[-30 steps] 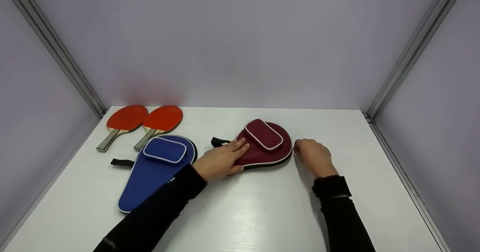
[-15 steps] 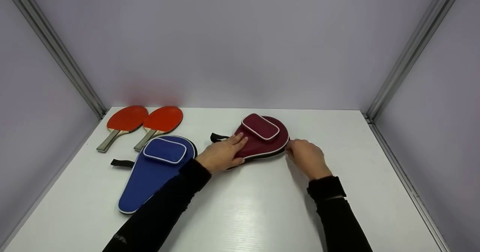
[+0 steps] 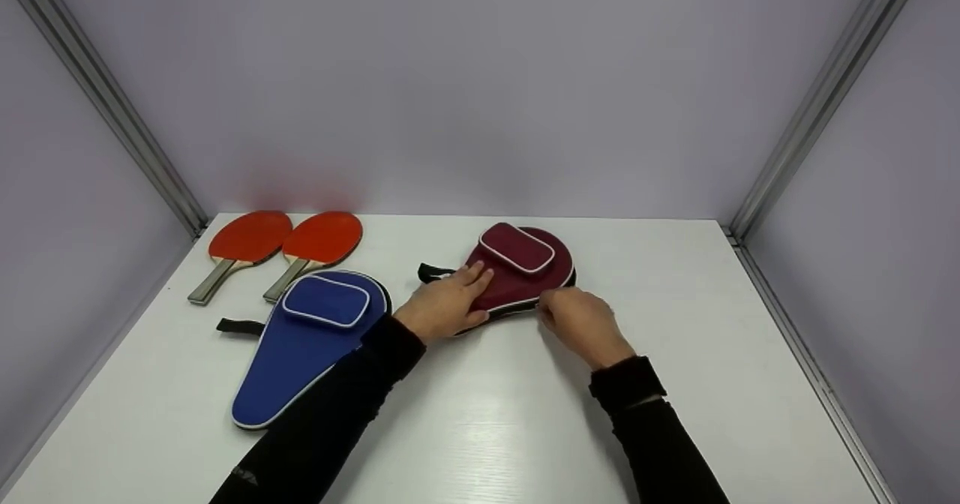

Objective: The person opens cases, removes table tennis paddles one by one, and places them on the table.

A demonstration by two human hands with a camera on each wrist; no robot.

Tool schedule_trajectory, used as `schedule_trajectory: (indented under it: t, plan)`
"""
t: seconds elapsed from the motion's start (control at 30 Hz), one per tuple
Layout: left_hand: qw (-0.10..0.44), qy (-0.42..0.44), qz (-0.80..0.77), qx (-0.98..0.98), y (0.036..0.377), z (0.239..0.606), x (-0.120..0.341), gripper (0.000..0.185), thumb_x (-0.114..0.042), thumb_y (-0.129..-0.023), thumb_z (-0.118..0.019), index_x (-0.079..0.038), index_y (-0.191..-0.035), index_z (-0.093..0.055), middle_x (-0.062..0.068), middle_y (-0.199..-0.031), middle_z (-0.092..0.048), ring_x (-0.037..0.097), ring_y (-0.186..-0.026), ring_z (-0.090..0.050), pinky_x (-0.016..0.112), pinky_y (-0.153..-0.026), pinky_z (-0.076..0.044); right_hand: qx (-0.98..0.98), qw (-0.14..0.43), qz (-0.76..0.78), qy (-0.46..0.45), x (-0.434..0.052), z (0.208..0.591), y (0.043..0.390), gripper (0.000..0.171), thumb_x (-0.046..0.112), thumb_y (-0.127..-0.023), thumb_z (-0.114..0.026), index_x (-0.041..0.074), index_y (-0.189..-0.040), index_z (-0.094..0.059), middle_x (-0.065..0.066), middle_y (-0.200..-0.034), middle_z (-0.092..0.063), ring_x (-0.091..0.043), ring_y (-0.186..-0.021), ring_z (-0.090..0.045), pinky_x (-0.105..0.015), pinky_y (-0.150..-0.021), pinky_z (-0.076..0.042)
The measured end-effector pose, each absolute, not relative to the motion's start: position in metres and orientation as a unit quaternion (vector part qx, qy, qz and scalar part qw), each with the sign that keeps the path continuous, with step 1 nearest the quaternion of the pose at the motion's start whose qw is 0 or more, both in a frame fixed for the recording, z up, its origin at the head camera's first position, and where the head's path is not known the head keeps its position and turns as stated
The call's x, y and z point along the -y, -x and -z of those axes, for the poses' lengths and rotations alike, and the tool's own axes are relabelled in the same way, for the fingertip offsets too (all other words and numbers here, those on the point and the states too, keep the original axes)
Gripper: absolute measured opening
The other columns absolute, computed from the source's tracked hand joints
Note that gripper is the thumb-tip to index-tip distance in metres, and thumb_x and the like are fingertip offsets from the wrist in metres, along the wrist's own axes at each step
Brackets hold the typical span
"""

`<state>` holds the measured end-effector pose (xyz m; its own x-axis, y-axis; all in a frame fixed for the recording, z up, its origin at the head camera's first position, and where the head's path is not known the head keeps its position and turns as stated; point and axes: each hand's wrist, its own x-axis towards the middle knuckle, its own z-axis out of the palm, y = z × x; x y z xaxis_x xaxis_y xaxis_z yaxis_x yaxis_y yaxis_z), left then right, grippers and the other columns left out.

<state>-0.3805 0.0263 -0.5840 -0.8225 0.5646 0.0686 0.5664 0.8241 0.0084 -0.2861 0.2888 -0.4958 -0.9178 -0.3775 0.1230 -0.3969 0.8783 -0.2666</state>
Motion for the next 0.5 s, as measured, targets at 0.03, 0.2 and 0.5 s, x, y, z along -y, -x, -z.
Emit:
schedule_trajectory:
  t: [0.03,0.2,0.5]
  plan:
    - [0.034,0.294,0.017,0.955,0.380,0.584,-0.027,0.090,-0.064,-0.115,-0.067,-0.018,-0.186,-0.038,0.012,-0.193,-0.039,0.037,-0.174,-0.049,0.045,-0.137,-0.052,0.968,0.037,-0.143,-0.205,-0.287,0.497,0.286,0.005,0.011,-0.108,-0.083,0.009,-0.103,-0.085,-0.002,-0.089,-0.081,-0.013,-0.078,-0.068,-0.039,-0.069,-0.062]
    - [0.046,0.290,0.026,0.956,0.372,0.582,-0.028,0.090,-0.066,-0.113,-0.068,-0.017,-0.184,-0.041,0.013,-0.191,-0.042,0.037,-0.173,-0.051,0.047,-0.133,-0.057,0.964,0.055,-0.141,-0.218,-0.282,0.502,0.287,0.010,0.005,-0.107,-0.082,0.010,-0.098,-0.083,-0.001,-0.085,-0.078,-0.014,-0.077,-0.066,-0.040,-0.069,-0.061]
    - [-0.003,0.298,0.014,0.954,0.322,0.527,-0.026,0.080,-0.062,-0.119,-0.056,-0.013,-0.182,-0.045,0.013,-0.189,-0.046,0.029,-0.178,-0.043,0.041,-0.144,-0.044,0.963,0.083,-0.153,-0.207,-0.289,0.500,0.287,0.011,-0.002,-0.104,-0.080,0.006,-0.097,-0.082,-0.005,-0.088,-0.080,-0.020,-0.081,-0.073,-0.045,-0.070,-0.063]
